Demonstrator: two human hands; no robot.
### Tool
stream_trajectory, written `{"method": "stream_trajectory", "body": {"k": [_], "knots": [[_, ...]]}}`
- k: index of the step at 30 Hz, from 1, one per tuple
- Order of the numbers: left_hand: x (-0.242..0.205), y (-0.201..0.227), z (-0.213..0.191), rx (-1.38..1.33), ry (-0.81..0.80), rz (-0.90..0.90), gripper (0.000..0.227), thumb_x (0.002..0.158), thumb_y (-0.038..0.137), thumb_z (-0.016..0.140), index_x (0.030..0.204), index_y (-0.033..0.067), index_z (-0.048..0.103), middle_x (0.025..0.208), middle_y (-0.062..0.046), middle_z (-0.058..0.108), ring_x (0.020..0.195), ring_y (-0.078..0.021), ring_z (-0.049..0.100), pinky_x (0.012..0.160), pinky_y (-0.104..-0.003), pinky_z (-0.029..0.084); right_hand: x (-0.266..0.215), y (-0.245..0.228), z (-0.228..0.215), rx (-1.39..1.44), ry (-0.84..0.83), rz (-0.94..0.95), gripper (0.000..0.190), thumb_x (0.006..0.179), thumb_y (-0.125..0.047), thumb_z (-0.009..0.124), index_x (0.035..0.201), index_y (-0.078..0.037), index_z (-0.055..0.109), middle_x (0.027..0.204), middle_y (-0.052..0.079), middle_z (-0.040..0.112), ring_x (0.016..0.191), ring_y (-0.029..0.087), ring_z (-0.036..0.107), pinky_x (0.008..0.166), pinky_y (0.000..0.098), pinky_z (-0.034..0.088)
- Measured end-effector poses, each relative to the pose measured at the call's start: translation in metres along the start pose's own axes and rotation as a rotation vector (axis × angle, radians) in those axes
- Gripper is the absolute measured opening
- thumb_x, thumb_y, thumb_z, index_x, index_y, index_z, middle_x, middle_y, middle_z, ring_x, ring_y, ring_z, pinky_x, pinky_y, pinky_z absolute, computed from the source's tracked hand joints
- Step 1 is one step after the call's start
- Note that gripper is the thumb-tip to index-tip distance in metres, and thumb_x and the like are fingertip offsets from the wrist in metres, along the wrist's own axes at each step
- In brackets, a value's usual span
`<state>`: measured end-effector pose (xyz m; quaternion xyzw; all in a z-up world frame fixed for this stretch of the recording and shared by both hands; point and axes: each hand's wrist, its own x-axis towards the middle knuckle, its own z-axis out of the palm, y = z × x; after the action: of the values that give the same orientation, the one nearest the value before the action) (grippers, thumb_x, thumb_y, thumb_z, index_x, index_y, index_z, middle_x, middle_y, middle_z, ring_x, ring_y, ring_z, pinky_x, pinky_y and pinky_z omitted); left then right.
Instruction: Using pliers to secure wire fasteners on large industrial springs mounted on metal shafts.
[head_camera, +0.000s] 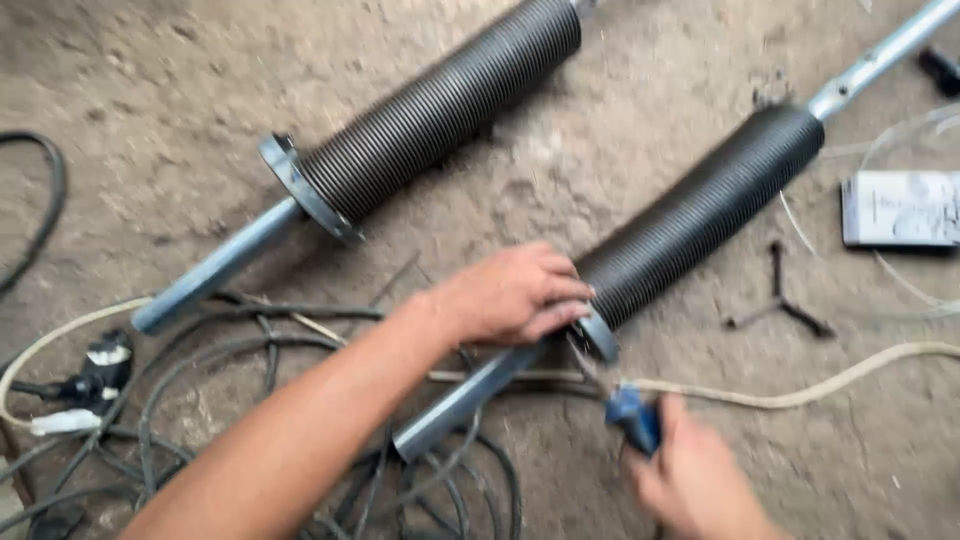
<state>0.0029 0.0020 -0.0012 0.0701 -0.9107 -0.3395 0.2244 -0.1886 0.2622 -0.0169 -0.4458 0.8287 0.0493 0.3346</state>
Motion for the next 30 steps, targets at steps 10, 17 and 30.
{"method": "stream_trajectory", "body": {"k": [10, 17, 30], "knots": [[0.003, 0.014, -0.008, 0.042, 0.019, -0.067, 0.026, 0.099, 0.026, 0.059, 0.105, 0.0070, 0.076, 0.096, -0.006, 0.070, 0.088, -0.0245, 0.062, 0.080, -0.035, 0.055, 0.009, -0.014, -0.040, 0.726, -0.365, 0.145, 0.026, 0.083, -0.005, 0.087, 0.101, 0.007, 0.074, 0.056, 0.014, 0.061, 0.048, 0.022, 0.051, 0.047, 0.0322, 0.037], [0.006, 0.015, -0.004, 0.017, -0.019, -0.074, 0.029, 0.101, 0.027, 0.057, 0.105, 0.0067, 0.077, 0.093, -0.006, 0.068, 0.086, -0.0232, 0.060, 0.078, -0.034, 0.054, 0.010, -0.010, -0.057, 0.404, -0.614, 0.044, 0.024, 0.082, -0.016, 0.082, 0.103, -0.010, 0.074, 0.061, 0.000, 0.064, 0.056, 0.010, 0.058, 0.056, 0.0245, 0.043], [0.009, 0.010, -0.008, -0.015, -0.076, -0.101, 0.027, 0.094, 0.022, 0.057, 0.113, 0.0092, 0.072, 0.104, -0.013, 0.071, 0.102, -0.0352, 0.066, 0.089, -0.044, 0.056, -0.033, -0.039, -0.131, 0.036, -0.555, 0.204, 0.047, 0.085, -0.048, 0.073, 0.122, -0.025, 0.057, 0.096, -0.005, 0.077, 0.085, 0.009, 0.075, 0.079, 0.0264, 0.057]]}}
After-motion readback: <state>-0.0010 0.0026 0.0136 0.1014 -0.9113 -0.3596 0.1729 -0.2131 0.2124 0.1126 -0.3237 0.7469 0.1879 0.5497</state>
